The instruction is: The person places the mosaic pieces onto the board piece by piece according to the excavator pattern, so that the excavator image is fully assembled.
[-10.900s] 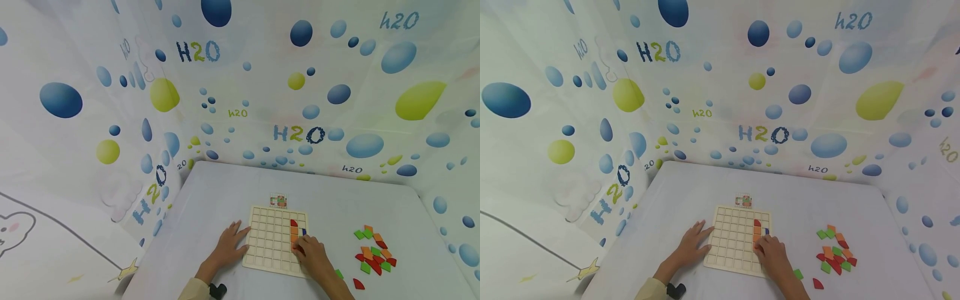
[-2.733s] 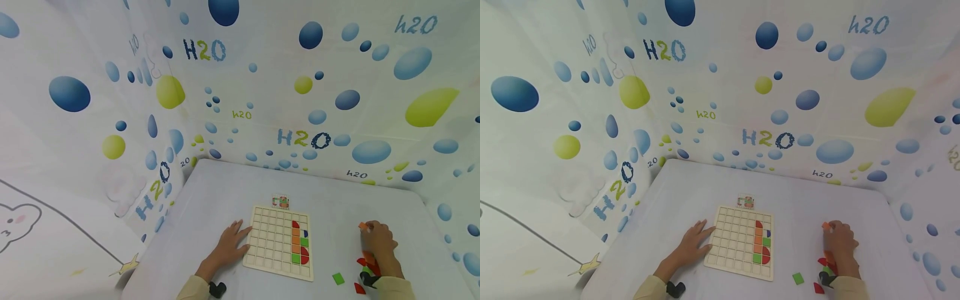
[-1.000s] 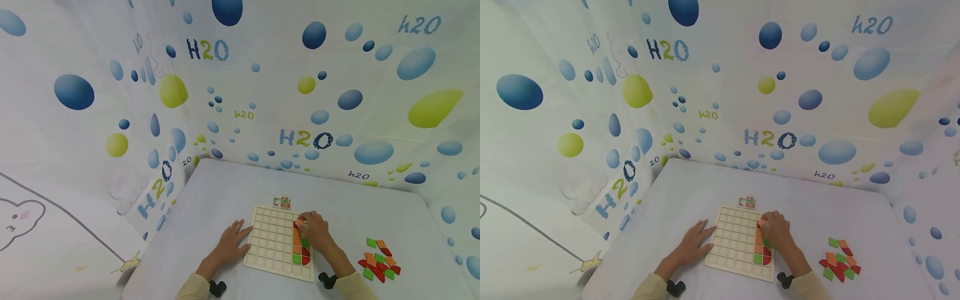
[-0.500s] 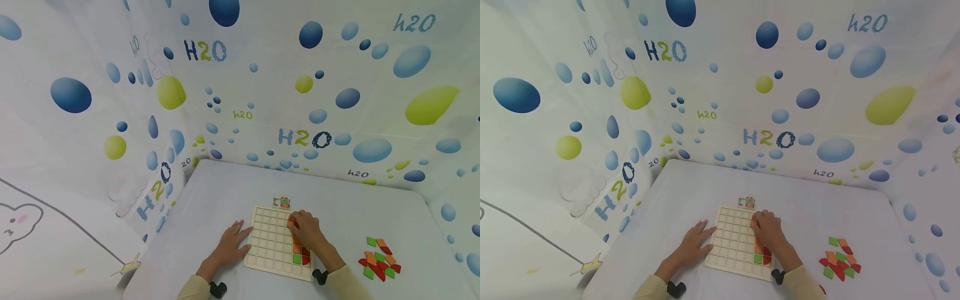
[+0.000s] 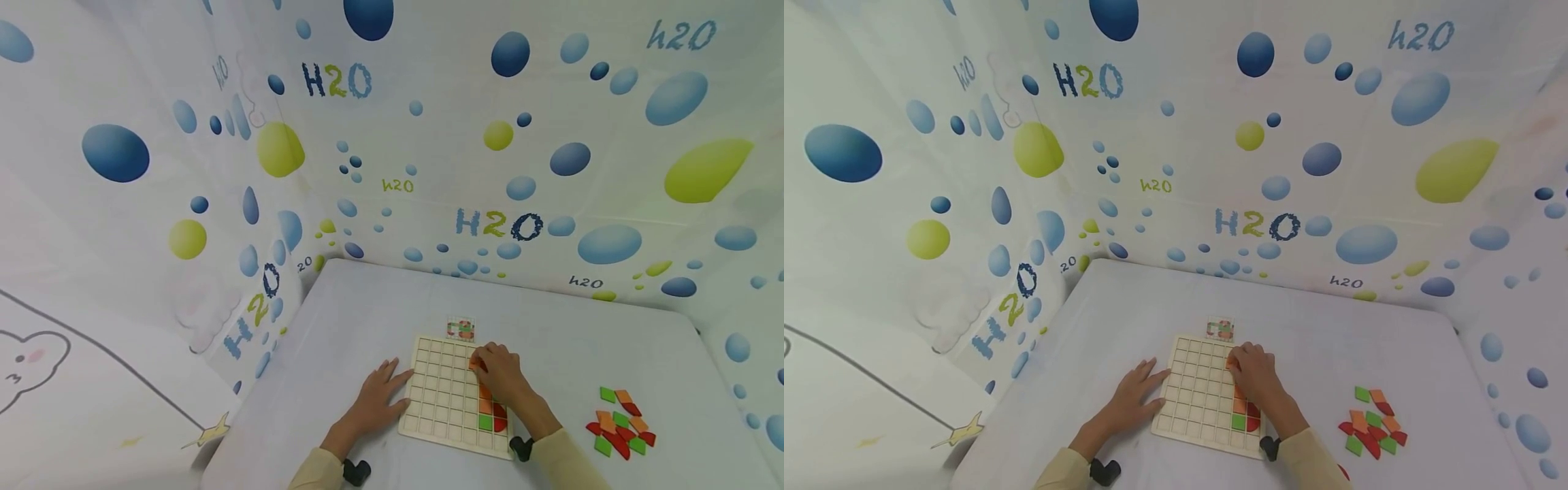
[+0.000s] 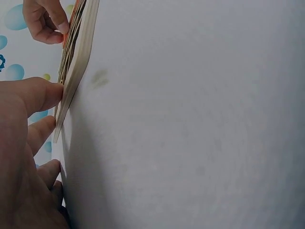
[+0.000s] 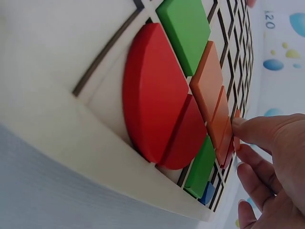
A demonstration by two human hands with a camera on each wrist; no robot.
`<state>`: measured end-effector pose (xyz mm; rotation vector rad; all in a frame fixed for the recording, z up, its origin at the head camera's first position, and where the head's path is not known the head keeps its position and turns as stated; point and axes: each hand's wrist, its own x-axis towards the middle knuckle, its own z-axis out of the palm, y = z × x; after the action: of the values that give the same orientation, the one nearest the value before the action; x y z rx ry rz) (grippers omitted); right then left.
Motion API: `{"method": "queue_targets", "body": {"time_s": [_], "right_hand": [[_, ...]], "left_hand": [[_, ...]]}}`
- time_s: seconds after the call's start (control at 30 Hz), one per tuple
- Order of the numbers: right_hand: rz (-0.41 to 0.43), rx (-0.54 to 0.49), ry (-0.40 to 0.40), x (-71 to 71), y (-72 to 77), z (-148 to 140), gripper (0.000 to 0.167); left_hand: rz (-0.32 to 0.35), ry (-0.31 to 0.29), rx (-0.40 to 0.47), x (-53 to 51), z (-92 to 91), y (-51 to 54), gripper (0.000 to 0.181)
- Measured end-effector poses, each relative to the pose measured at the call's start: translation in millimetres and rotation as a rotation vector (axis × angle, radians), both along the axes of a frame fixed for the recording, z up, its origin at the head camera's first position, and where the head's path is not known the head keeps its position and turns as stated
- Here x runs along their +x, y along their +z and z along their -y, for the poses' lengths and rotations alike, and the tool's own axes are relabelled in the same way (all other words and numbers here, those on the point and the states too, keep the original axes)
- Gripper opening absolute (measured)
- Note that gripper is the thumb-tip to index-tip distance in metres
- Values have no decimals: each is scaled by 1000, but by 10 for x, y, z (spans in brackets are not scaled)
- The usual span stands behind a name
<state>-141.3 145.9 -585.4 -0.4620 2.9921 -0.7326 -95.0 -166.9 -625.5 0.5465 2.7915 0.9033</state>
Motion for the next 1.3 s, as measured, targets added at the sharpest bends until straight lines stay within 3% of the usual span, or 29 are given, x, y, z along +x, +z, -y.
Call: {"method": "queue_targets", "body": {"time_s": [0.63,0.9,1.1,1.3], "right_hand": [[-3,-5,-15,-4,-8,-18,18],[-41,6,-24,9,-36,-54,19],[3,-63,-95,84,41,-236,17],[24,-91,-215,186,73,-670,21]], "left_hand": [[-20,-3,13,15,-15,10,58],[-16,-5,-8,2,-43,21,58],[-15,-4,-2,-10,-83,35,58],[-16,17,-9,-9,-102,35,58]]}}
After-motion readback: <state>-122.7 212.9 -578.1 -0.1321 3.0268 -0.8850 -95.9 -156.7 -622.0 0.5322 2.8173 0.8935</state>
